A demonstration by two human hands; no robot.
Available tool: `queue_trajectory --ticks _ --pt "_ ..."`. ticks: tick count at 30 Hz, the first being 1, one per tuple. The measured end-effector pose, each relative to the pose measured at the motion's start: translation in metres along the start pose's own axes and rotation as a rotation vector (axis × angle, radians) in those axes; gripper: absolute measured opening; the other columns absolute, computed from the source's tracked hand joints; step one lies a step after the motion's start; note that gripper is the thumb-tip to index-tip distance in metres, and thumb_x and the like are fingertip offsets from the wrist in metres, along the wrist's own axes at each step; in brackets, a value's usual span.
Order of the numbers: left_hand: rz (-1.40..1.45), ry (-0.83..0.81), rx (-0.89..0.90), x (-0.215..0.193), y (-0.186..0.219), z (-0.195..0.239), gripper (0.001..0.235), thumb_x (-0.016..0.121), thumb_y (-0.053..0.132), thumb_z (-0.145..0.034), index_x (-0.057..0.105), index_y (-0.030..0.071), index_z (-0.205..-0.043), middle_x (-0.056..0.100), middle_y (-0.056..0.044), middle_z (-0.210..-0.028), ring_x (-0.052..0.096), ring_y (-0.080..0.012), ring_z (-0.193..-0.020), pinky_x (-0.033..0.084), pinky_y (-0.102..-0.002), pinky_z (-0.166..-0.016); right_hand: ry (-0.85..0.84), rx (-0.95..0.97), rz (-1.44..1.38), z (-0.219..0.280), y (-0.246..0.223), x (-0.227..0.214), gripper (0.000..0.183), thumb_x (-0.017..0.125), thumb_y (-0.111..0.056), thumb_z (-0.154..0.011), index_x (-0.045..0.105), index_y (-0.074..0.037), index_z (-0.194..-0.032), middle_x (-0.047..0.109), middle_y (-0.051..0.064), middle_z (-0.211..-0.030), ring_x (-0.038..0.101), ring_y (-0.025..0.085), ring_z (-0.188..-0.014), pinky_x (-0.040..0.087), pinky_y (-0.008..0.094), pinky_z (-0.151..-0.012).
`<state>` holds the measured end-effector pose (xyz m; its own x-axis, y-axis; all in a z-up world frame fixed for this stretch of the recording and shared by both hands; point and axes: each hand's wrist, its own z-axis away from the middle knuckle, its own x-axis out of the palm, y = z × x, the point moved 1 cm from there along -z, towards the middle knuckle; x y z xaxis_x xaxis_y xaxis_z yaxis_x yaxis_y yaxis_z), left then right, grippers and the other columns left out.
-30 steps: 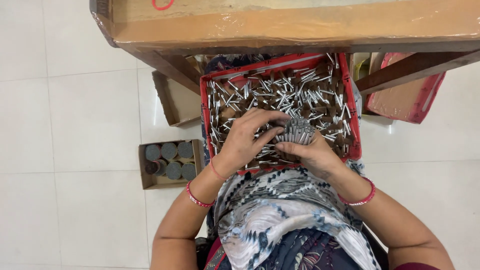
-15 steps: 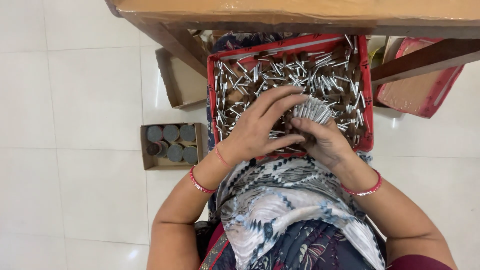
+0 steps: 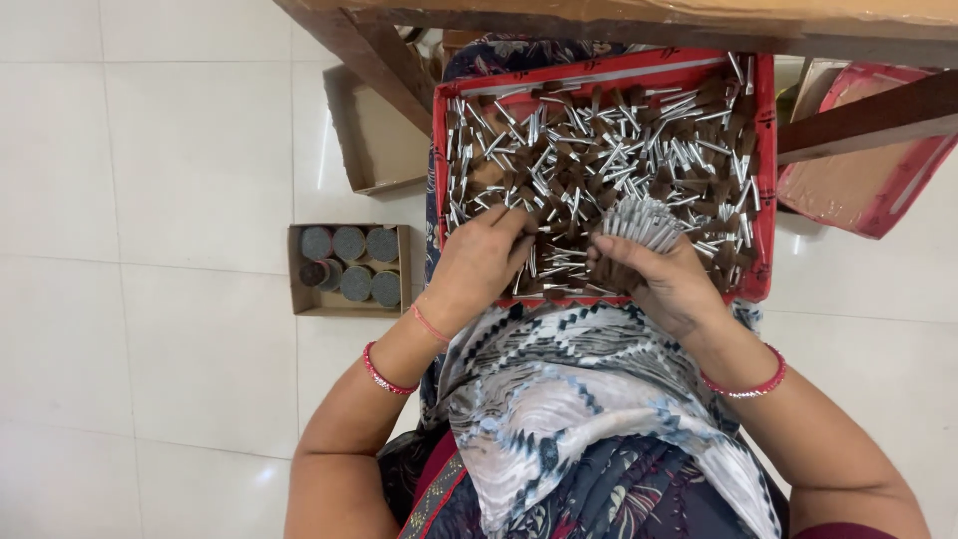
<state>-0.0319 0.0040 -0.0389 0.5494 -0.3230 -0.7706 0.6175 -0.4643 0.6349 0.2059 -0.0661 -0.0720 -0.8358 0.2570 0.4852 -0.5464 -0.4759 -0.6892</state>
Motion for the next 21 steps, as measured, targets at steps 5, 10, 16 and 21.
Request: queue_trajectory --ticks 5,10,16,21 --pt "0.103 0.124 0.376 -0.035 0.043 0.0 0.019 0.069 0.009 -0.095 0.064 0.005 -0.113 0.066 -0.011 -0.108 0.07 -0.0294 -0.097 0.058 -0.038 -0.085 0.011 0.182 -0.123 -0.004 0.014 0.014 0.024 0.075 -0.016 -0.09 0.069 -0.005 -0.111 0.074 0.005 -0.098 0.073 0.018 -0.087 0.062 0.036 -0.079" --pt "0.172 0.171 0.553 -0.032 0.041 0.006 0.018 0.071 0.012 -0.098 0.063 0.006 -0.113 0.065 -0.009 -0.112 0.069 -0.0306 -0.104 0.059 -0.04 -0.093 -0.025 0.151 -0.14 -0.01 0.017 0.005 0.026 0.077 -0.01 -0.088 0.069 -0.005 -0.113 0.075 0.005 -0.101 0.073 0.018 -0.09 0.061 0.033 -0.08" --pt "-0.062 -0.128 -0.161 -0.006 0.02 0.027 0.051 0.083 0.037 -0.08 0.059 0.0 -0.106 0.062 -0.018 -0.097 0.064 -0.0382 -0.085 0.054 -0.047 -0.069 0.082 -0.037 0.014 -0.003 0.0 0.009 0.028 0.077 -0.008 -0.089 0.071 -0.003 -0.115 0.076 0.005 -0.104 0.073 0.016 -0.094 0.061 0.03 -0.084" --pt "-0.163 -0.016 0.022 0.029 0.006 0.044 0.025 0.073 0.018 -0.092 0.059 0.006 -0.109 0.062 -0.011 -0.099 0.065 -0.0327 -0.097 0.055 -0.043 -0.082 0.09 -0.07 -0.02 0.002 0.0 0.004 0.028 0.078 -0.008 -0.089 0.071 -0.003 -0.115 0.076 0.006 -0.106 0.072 0.016 -0.095 0.06 0.032 -0.086"
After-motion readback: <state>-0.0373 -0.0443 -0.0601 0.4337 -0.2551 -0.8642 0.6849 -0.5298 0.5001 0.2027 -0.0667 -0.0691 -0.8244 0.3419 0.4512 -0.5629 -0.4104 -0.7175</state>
